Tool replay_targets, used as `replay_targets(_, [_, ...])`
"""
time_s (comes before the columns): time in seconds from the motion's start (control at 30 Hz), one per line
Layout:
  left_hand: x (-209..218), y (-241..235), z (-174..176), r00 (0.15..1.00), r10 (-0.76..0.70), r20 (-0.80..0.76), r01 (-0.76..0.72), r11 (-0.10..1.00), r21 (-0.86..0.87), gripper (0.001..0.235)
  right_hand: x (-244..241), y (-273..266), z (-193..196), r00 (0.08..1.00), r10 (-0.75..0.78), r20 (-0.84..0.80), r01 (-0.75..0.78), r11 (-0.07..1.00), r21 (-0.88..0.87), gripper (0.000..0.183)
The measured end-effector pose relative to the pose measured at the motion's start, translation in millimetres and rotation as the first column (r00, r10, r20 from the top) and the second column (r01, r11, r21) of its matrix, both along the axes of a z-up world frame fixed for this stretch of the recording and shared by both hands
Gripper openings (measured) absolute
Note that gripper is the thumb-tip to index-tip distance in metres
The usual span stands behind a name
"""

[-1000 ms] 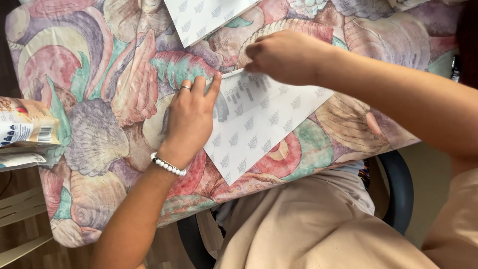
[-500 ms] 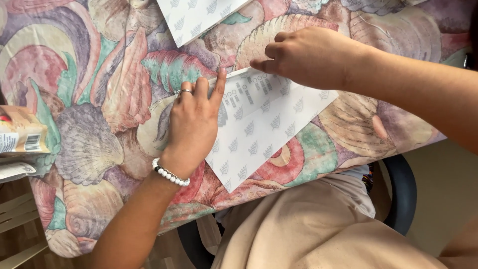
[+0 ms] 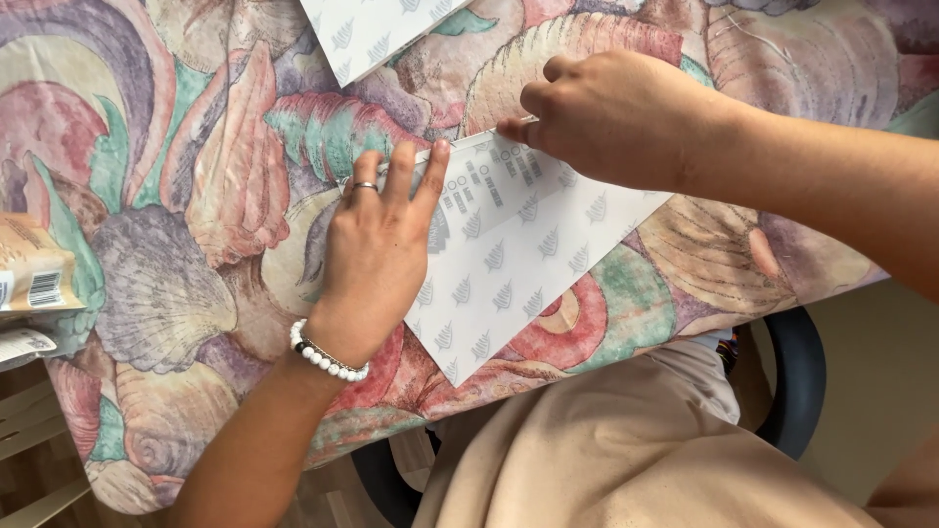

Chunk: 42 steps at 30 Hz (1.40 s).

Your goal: Folding and creasing printed packaging paper sheets into a specific shape on a table.

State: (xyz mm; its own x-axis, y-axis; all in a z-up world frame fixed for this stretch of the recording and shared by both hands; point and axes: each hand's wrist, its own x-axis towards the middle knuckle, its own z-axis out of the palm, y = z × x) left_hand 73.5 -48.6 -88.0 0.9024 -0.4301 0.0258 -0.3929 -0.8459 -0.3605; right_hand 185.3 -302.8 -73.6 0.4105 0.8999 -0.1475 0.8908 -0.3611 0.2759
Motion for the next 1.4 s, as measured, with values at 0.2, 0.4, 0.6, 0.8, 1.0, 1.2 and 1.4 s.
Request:
replay_targets(0.2, [1.3, -5.3, 1.6, 0.994, -0.047, 0.094, 0.042, 0.998, 0.053, 0.066, 0.7, -6.2, -6.6, 0.994, 0.048, 0.096, -0.049, 0.999, 0.004, 0.052])
replay_targets(0.4, [6.8, -14.9, 6.9, 0.994, -0.037, 0.101, 0.033, 0.999, 0.041, 0.064, 10.1, -27.0, -10.7, 0.992, 0.079, 0.097, -0.086, 0.994, 0.07, 0.035])
replay_targets(0.6, [5.4, -17.9, 1.0, 0.995, -0.095, 0.026, 0.096, 0.995, -0.036, 0.059, 8.4, -23.6, -7.7, 0.994, 0.054, 0.099, -0.069, 0.986, 0.155, 0.023])
replay_targets(0.8, [11.6, -22.2, 4.1, 0.996, -0.085, 0.001, 0.085, 0.996, -0.038, 0.058, 2.1, -31.5, -4.8, 0.997, 0.047, 0.065, -0.055, 0.989, 0.138, 0.015])
replay_targets(1.0, [14.2, -27.5, 3.4, 0.998, -0.058, -0.032, 0.056, 0.997, -0.046, 0.076, -1.2, -45.4, -12.1, 0.997, 0.032, 0.065, -0.046, 0.974, 0.223, 0.009])
replay_targets(1.2, [11.6, -28.1, -3.0, 0.995, -0.104, -0.001, 0.104, 0.993, -0.051, 0.067, -7.0, -44.3, -16.1, 0.994, 0.011, 0.105, -0.035, 0.974, 0.226, 0.011])
replay_targets(1.4, [16.4, -38.1, 0.5, 0.995, -0.089, 0.032, 0.089, 0.996, 0.023, 0.068, -15.9, -31.8, -5.9, 0.987, 0.014, 0.159, -0.03, 0.995, 0.096, 0.06])
